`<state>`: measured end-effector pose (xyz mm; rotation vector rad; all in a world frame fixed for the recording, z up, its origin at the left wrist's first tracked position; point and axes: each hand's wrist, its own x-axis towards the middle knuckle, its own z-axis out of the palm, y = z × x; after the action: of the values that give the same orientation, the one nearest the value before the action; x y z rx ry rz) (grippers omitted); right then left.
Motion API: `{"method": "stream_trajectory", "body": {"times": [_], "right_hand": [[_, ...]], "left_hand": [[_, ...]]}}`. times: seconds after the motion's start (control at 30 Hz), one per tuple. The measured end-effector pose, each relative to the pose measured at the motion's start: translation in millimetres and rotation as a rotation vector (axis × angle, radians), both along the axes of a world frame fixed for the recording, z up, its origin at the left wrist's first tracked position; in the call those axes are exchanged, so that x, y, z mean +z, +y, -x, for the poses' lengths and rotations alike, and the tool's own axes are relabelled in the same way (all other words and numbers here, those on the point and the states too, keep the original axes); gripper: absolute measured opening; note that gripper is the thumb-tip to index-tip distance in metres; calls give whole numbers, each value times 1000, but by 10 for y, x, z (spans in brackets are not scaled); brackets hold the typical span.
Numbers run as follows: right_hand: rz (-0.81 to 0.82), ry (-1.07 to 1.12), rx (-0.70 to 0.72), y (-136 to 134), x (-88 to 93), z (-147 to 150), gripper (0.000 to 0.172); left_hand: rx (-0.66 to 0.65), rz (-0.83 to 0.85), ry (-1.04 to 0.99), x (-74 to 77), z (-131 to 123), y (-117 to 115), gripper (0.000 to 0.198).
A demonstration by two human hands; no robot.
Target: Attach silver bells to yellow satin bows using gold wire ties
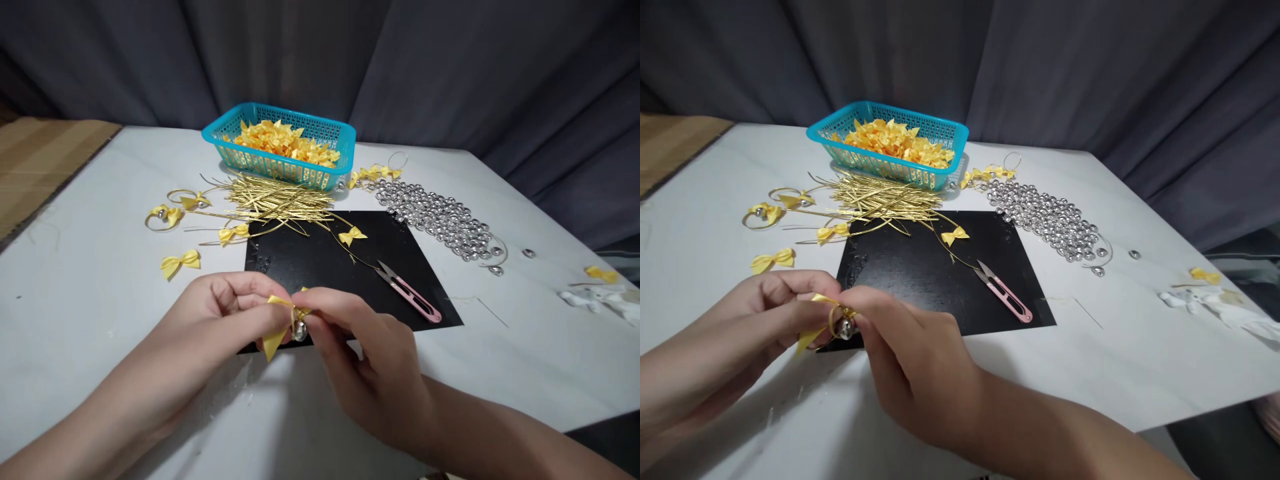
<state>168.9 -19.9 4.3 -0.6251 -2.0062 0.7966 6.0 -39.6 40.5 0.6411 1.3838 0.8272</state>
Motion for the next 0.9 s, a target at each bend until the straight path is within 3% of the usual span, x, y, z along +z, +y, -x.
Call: {"method": "stream_trajectory", "body": {"times": [0.5,0.9], "right_hand": [[-6,45,-155,-39,23,12,15],[7,-51,135,85,41,-137,40]], "left_hand": [[7,-13,-264,-37,-91,-18,21],[-43,-104,-318,-123,8,41,17]]}}
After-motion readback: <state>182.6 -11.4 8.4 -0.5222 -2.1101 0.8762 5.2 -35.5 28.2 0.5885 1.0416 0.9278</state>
